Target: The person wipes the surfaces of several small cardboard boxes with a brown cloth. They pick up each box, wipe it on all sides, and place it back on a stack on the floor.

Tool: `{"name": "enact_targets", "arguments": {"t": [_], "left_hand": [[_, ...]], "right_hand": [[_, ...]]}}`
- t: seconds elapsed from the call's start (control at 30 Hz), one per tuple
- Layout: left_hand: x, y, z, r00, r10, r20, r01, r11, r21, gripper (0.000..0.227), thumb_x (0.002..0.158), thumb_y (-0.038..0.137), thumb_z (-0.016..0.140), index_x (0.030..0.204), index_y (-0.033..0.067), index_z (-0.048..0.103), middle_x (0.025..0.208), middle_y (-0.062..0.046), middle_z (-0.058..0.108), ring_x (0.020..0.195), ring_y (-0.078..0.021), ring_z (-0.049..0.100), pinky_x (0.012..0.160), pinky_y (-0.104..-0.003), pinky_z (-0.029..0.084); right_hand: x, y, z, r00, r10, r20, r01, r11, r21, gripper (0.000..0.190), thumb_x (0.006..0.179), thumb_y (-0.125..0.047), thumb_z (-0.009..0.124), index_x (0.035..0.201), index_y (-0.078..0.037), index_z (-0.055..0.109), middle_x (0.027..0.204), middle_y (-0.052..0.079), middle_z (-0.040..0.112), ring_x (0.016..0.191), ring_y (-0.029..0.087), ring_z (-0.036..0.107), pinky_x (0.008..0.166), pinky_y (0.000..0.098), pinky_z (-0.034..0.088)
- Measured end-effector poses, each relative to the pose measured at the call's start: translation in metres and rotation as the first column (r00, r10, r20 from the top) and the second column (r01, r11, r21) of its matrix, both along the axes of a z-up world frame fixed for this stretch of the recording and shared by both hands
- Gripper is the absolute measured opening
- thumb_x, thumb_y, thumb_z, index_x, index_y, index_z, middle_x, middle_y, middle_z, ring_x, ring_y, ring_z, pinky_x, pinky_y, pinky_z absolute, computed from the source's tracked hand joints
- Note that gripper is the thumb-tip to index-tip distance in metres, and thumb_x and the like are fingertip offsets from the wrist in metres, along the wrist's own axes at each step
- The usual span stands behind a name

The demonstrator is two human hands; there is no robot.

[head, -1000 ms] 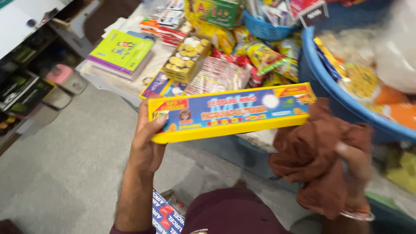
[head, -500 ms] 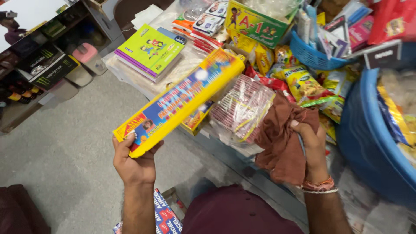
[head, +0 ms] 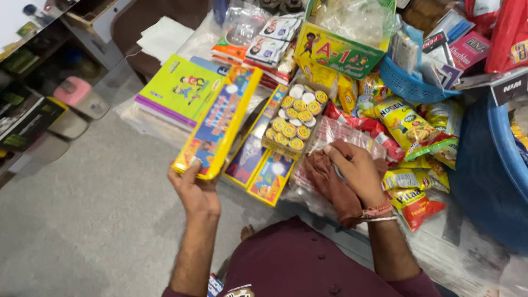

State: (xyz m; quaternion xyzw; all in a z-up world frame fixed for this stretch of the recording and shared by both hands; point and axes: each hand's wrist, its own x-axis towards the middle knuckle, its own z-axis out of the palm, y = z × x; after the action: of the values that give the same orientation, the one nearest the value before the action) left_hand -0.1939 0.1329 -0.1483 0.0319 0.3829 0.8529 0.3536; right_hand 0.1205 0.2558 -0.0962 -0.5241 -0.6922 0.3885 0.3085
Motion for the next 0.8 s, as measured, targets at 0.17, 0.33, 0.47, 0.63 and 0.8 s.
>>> {"name": "enact_targets", "arguments": {"t": [0.17,0.33,0.47,0.63,0.8], "left_hand": [[0.007,0.015,-0.021,0.991,-0.101,0.092,0.101,0.995,-0.002,0.048,0.087,-0.001,0.063,0.128,0.0155,0.045,0.123,-0.009,0.061,0.110,-0.0263,0.066,0.083,-0.047,0.061],[0.015,0.020,-0.025,0.957,-0.238,0.165,0.241,0.970,-0.002,0.052,0.085,-0.001,0.062,0.132,0.0160,0.046,0.123,-0.008,0.062,0.111,-0.0256,0.065,0.084,-0.047,0.062],[0.012,0.025,-0.027,0.953,-0.260,0.152,0.263,0.965,0.006,0.054,0.085,-0.002,0.062,0.132,0.0177,0.045,0.123,-0.006,0.061,0.110,-0.0242,0.065,0.082,-0.047,0.061],[0.006,0.026,-0.026,0.938,-0.328,0.113,0.333,0.943,-0.026,0.055,0.085,-0.001,0.062,0.132,0.0192,0.042,0.120,-0.006,0.060,0.106,-0.0218,0.063,0.076,-0.045,0.060],[0.006,0.025,-0.024,0.920,-0.388,0.056,0.392,0.915,-0.098,0.053,0.087,-0.001,0.062,0.132,0.0176,0.041,0.123,-0.008,0.059,0.105,-0.0219,0.063,0.074,-0.044,0.061]], "right_hand": [[-0.015,0.022,-0.012,0.976,-0.009,0.217,-0.002,0.999,0.054,0.037,0.096,-0.036,0.065,0.091,0.001,0.070,0.072,0.012,0.064,0.066,0.019,0.058,0.065,0.0387,0.048],[-0.020,0.043,-0.019,0.921,0.003,0.389,0.062,0.986,-0.155,0.047,0.096,-0.049,0.062,0.098,-0.005,0.078,0.079,0.013,0.074,0.073,0.018,0.069,0.072,0.0357,0.052],[-0.024,0.057,-0.027,0.945,0.108,0.309,-0.053,0.982,-0.180,0.047,0.096,-0.047,0.062,0.104,-0.004,0.078,0.081,0.013,0.078,0.076,0.017,0.071,0.075,0.0351,0.054],[-0.025,0.064,-0.038,0.957,0.109,0.269,-0.048,0.973,-0.226,0.046,0.093,-0.046,0.066,0.107,-0.003,0.078,0.083,0.009,0.079,0.080,0.012,0.068,0.077,0.0332,0.054],[-0.025,0.066,-0.042,0.955,0.170,0.243,-0.137,0.980,-0.147,0.039,0.094,-0.035,0.061,0.097,0.000,0.075,0.076,0.011,0.074,0.072,0.015,0.066,0.069,0.0357,0.053]]}}
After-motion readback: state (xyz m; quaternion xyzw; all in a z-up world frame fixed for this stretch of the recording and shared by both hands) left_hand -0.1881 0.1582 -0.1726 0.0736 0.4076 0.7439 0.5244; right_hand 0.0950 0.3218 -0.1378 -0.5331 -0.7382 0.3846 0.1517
